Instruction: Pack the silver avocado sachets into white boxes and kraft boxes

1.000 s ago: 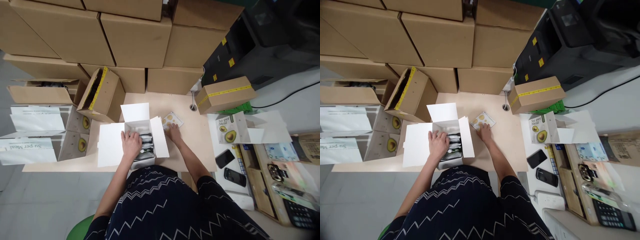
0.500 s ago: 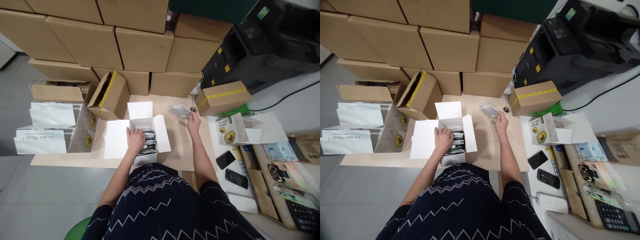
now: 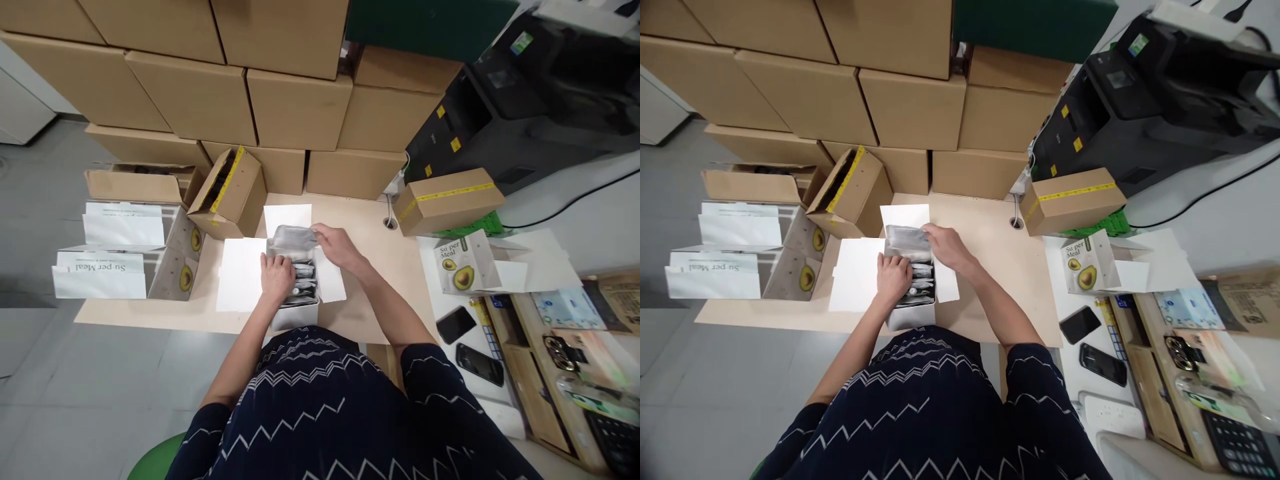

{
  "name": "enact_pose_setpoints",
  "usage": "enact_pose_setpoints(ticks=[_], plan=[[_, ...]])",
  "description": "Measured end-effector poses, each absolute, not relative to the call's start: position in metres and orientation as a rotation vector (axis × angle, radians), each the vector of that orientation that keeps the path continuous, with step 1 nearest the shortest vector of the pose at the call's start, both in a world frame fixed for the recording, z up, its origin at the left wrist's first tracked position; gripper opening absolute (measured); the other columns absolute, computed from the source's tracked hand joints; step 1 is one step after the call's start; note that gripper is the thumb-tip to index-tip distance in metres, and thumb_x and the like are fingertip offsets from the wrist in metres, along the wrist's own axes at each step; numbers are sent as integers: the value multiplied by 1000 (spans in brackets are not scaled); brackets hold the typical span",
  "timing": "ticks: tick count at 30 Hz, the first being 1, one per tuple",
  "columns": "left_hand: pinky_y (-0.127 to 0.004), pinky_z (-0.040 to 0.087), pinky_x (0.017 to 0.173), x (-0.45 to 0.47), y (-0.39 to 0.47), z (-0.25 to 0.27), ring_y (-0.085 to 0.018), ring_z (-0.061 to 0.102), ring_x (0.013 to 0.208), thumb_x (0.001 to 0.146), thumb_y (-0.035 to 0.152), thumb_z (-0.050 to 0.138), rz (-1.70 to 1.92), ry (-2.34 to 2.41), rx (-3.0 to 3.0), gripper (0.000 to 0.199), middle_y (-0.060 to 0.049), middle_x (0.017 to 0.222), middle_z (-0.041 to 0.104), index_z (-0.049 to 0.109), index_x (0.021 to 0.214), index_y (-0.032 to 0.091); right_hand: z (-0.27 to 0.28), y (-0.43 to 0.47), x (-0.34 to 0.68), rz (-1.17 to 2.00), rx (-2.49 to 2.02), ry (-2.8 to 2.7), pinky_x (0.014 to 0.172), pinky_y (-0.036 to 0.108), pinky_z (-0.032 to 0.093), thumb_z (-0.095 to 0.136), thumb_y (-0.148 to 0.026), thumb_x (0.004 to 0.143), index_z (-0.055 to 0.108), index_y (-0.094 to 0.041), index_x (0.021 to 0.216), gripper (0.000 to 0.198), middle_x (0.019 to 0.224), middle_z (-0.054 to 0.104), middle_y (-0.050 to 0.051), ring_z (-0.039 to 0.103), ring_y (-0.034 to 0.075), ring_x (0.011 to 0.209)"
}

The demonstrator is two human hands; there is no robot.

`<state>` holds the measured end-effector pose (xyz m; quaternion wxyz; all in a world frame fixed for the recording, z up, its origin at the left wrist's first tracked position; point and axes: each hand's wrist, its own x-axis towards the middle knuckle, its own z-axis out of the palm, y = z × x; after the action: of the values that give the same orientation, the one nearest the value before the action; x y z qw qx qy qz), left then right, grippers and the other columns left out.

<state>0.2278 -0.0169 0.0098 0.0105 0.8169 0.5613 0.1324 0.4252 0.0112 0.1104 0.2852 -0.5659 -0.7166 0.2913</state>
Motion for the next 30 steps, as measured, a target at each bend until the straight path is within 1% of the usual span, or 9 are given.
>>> enact_pose_setpoints(ticks=[6,10,15,19,22,24,26,28,30], plan=[[-56,26,117,228,-16,8,-32,61,102,95,26,44,463,1794,2494,30,-14,96,68,72,94,17,70,35,392,759,-1690,-2432,82,27,45,40,-18,98,72,-23,109,34,111,75,5,66,21,101],[-54,28,117,227,-17,9,-33,60,107,94,27,46,497,1825,2455,29,-18,110,65,70,103,15,50,46,385,625,-1790,-2560,77,29,45,43,-21,97,76,-22,98,32,107,76,9,68,25,99],[-56,29,117,229,-16,7,-34,59,113,94,26,47,517,1830,2433,34,-20,125,61,66,118,12,40,54,383,564,-1847,-2552,75,30,44,49,-23,95,77,-19,97,29,102,76,13,69,26,95],[-61,28,116,228,-17,11,-36,57,119,94,23,46,557,1760,2410,33,-20,132,60,67,118,13,46,55,391,590,-1759,-2417,80,28,43,49,-24,97,76,-20,95,28,100,76,8,67,21,94],[-59,33,113,217,-30,19,-36,50,128,94,22,48,715,1657,2402,32,-20,136,58,67,118,15,55,57,404,450,-1778,-2157,86,29,44,45,-25,99,73,-18,99,29,102,73,8,64,21,96],[-52,42,108,202,-50,25,-32,53,125,96,23,49,852,1570,2396,28,-18,130,61,67,116,16,58,59,415,352,-1839,-2009,92,33,44,50,-28,97,70,-16,105,25,109,70,12,60,25,106],[-41,49,95,184,-77,28,-25,60,107,98,26,49,936,1518,2367,23,-14,113,68,68,107,19,57,63,426,371,-1882,-1945,95,37,44,60,-32,92,67,-14,114,30,118,66,16,57,29,113],[-33,51,79,166,-107,27,-19,62,82,100,29,46,887,1535,2317,27,-8,86,67,67,85,21,50,68,436,558,-1889,-1942,94,38,46,68,-31,86,64,-15,121,39,119,67,15,59,28,111],[-31,47,67,151,-133,21,-17,57,67,102,35,41,708,1666,2253,41,-3,68,59,58,68,23,38,72,444,844,-1838,-1910,90,34,48,70,-28,83,66,-17,119,38,108,71,9,63,24,102]])
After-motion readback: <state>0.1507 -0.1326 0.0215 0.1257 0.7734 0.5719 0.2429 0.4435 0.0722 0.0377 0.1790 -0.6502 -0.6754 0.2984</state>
